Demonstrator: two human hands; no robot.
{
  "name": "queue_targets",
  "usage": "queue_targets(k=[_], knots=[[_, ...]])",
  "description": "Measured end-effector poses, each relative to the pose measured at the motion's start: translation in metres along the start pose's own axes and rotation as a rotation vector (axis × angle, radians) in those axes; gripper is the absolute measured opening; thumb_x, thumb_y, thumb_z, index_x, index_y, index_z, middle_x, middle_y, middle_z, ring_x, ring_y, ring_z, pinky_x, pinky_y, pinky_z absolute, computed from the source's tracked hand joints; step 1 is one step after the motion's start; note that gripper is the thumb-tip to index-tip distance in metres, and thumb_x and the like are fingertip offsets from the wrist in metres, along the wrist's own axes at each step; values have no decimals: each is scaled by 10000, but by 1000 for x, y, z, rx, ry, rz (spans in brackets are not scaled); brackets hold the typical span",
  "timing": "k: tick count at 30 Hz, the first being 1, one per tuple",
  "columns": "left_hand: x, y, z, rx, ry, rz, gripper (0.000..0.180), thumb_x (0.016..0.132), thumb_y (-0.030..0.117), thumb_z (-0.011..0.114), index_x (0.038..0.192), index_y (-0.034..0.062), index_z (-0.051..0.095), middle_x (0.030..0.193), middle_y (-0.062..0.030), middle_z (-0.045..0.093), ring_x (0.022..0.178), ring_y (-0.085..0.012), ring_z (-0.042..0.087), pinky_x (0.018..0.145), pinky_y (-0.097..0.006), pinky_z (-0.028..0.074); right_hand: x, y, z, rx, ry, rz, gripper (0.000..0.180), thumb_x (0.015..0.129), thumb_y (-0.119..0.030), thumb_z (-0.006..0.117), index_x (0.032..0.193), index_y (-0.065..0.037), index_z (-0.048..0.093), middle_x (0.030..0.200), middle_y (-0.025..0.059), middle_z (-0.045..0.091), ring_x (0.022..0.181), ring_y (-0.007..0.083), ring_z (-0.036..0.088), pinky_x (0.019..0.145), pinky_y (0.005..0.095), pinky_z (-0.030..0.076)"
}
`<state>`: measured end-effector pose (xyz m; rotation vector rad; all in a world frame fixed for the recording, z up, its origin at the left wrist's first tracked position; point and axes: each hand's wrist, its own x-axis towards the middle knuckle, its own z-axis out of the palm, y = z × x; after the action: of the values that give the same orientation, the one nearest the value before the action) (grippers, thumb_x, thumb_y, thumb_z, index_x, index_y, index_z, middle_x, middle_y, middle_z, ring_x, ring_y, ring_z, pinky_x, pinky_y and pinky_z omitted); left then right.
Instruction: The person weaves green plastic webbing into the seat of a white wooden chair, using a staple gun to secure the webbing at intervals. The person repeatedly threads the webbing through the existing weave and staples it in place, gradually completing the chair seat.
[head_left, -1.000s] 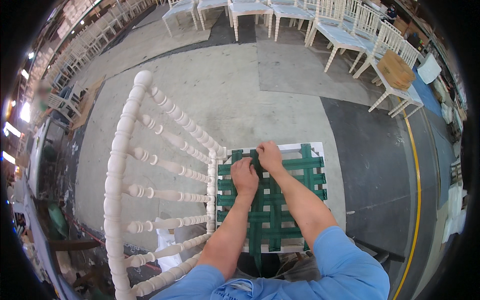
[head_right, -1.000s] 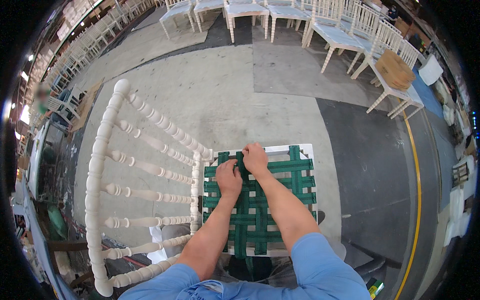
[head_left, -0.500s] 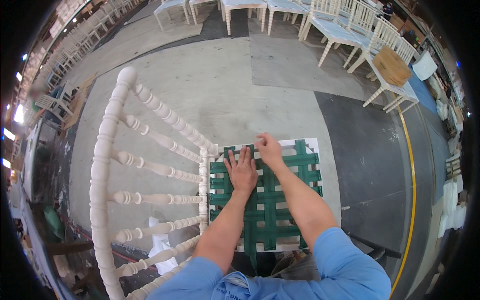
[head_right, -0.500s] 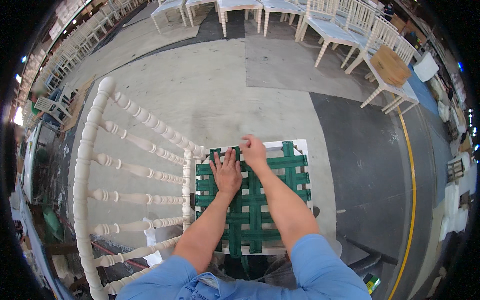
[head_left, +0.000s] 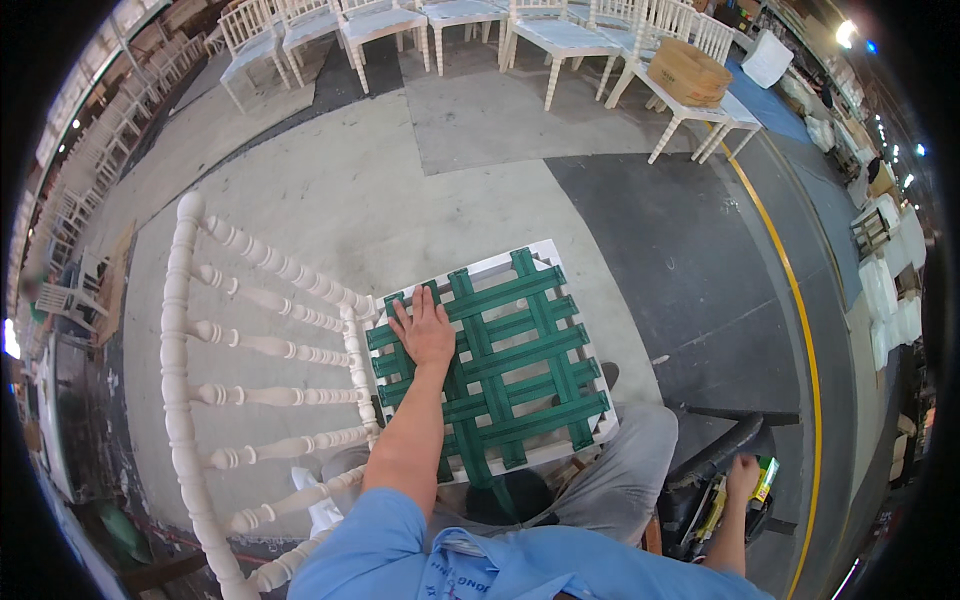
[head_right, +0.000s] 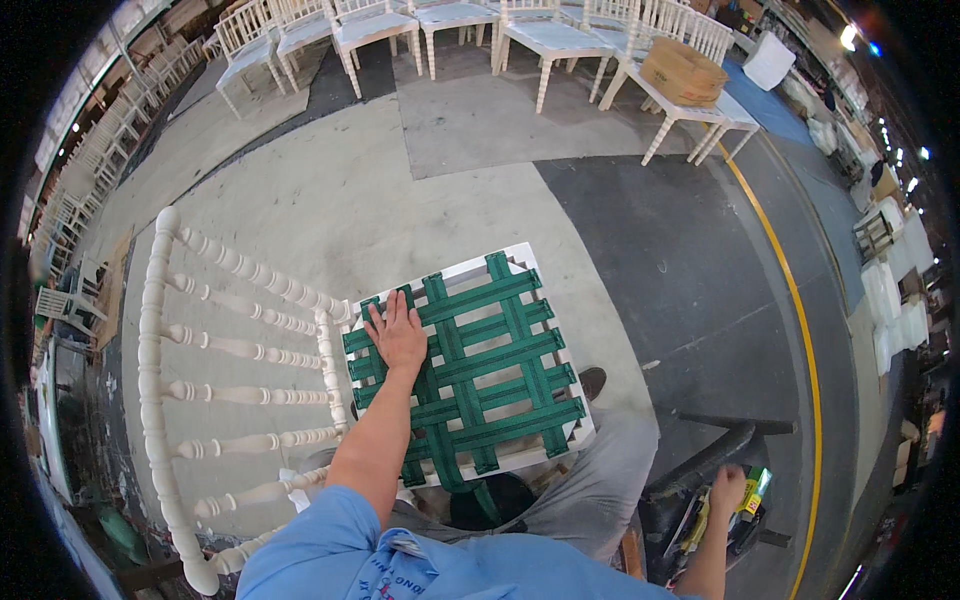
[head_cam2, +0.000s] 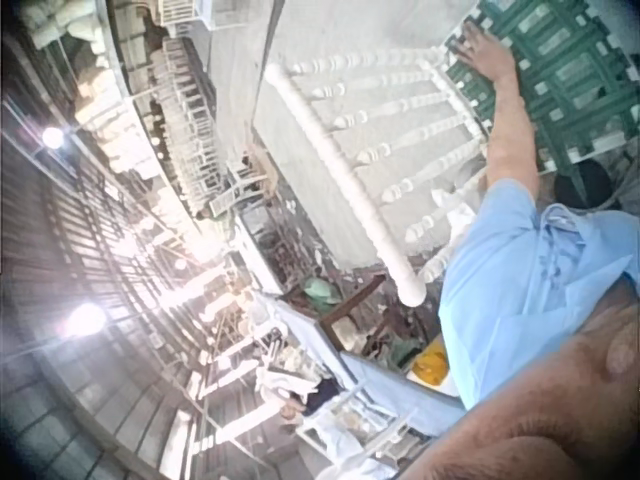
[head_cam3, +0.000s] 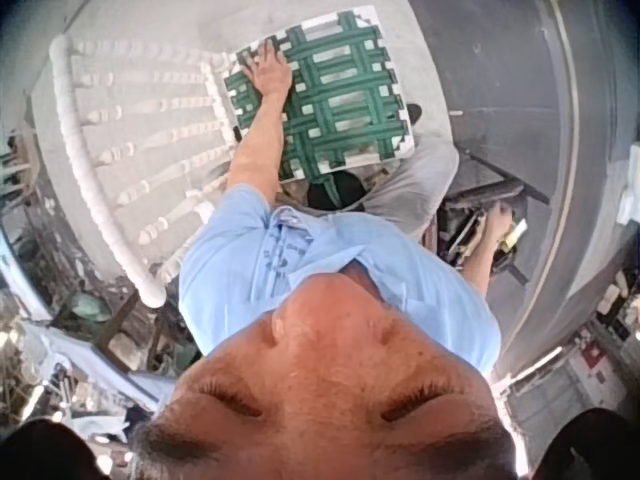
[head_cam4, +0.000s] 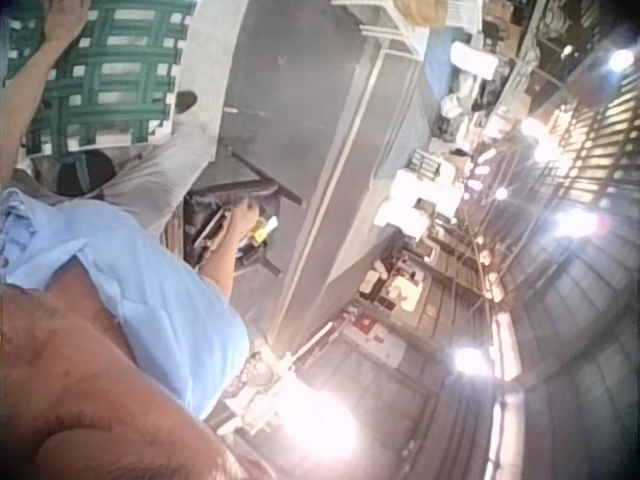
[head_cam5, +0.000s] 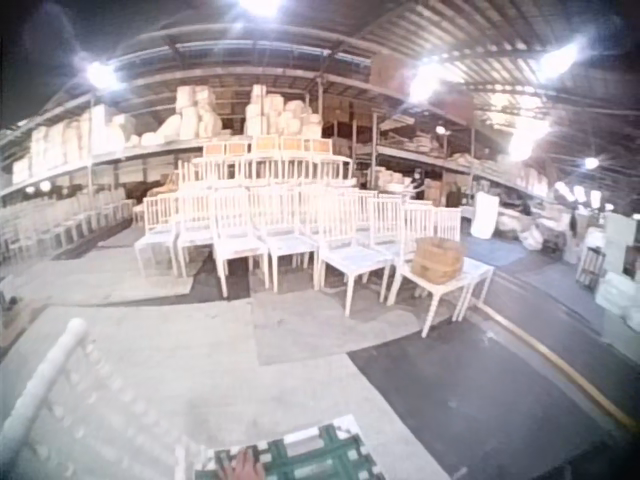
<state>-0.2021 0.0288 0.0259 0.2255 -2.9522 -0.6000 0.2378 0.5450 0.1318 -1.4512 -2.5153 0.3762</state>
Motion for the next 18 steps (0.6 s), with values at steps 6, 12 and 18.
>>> queue_targets(k=[6,12,18], knots=[[-2,-1,-6,46,-6,-1,539,1062,371,421,1573,198,426,1668,44,328,1563,-388,181,1274,-572,54,-55,72,14,-269,9,352,482,791,-293,711,1116,60,676,1039,263,710,1023,435,687,895,474,521],[-3,-4,-10,45,15,-3,535,1061,377,426,1571,217,429,1662,48,340,1561,-385,189,1271,-577,63,-53,67,-1,366,-315,615,446,710,-31,667,1146,54,625,929,142,679,771,320,663,683,451,532],[0,-9,-7,-3,-23,-16,542,1049,379,462,1568,228,433,1656,55,348,1554,-378,212,1260,-602,104,-55,70,-4,253,-296,475,585,635,43,693,1205,30,563,1011,124,651,849,292,648,729,441,537]])
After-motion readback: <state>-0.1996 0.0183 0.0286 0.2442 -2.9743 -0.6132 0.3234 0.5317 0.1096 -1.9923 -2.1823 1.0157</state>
